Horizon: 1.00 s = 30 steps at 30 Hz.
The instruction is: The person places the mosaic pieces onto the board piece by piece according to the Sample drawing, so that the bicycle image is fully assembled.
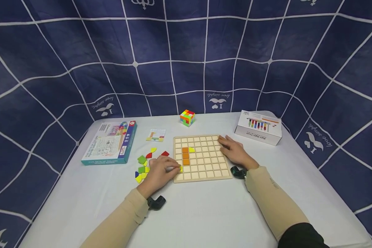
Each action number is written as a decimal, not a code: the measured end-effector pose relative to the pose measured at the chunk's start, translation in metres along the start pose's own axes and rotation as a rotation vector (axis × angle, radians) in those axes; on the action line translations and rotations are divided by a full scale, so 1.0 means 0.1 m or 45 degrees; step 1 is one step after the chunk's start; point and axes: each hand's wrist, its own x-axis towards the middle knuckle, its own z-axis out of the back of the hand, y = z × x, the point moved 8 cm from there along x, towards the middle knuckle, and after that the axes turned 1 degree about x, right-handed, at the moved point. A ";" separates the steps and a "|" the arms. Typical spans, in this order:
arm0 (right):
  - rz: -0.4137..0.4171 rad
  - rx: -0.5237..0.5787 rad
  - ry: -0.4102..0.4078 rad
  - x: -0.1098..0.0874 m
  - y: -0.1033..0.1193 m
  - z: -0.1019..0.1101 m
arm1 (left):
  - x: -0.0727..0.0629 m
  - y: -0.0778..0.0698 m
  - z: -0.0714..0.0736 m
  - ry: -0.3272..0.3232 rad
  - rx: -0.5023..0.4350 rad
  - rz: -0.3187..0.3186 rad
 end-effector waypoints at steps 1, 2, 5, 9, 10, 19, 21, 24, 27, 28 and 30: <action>0.000 0.001 0.000 0.00 0.00 0.00 | 0.01 0.03 0.04 -0.054 0.005 0.033; 0.000 -0.001 0.002 0.00 0.00 0.00 | 0.01 0.07 0.09 -0.113 0.008 0.074; -0.003 -0.002 -0.001 0.00 0.00 0.00 | 0.01 0.24 0.23 -0.263 0.036 0.228; -0.006 -0.004 -0.004 0.00 0.01 0.00 | 0.01 0.47 0.29 -0.258 0.117 0.404; -0.001 -0.013 -0.005 0.00 0.01 0.00 | 0.01 0.51 0.28 -0.230 0.135 0.433; -0.003 -0.009 -0.002 0.02 -0.01 -0.01 | -0.01 0.54 0.24 -0.181 0.203 0.428; -0.001 -0.012 -0.002 0.02 -0.01 -0.01 | -0.02 0.52 0.26 -0.212 0.217 0.405; 0.003 -0.015 -0.001 0.01 -0.01 -0.01 | -0.02 0.49 0.31 -0.269 0.236 0.383; 0.004 -0.007 -0.001 0.01 -0.01 0.00 | -0.01 0.49 0.33 -0.283 0.246 0.388; 0.005 -0.006 -0.002 0.01 0.00 0.00 | -0.01 0.49 0.33 -0.283 0.248 0.394; 0.005 -0.008 0.000 0.01 0.00 0.00 | -0.01 0.50 0.32 -0.271 0.258 0.396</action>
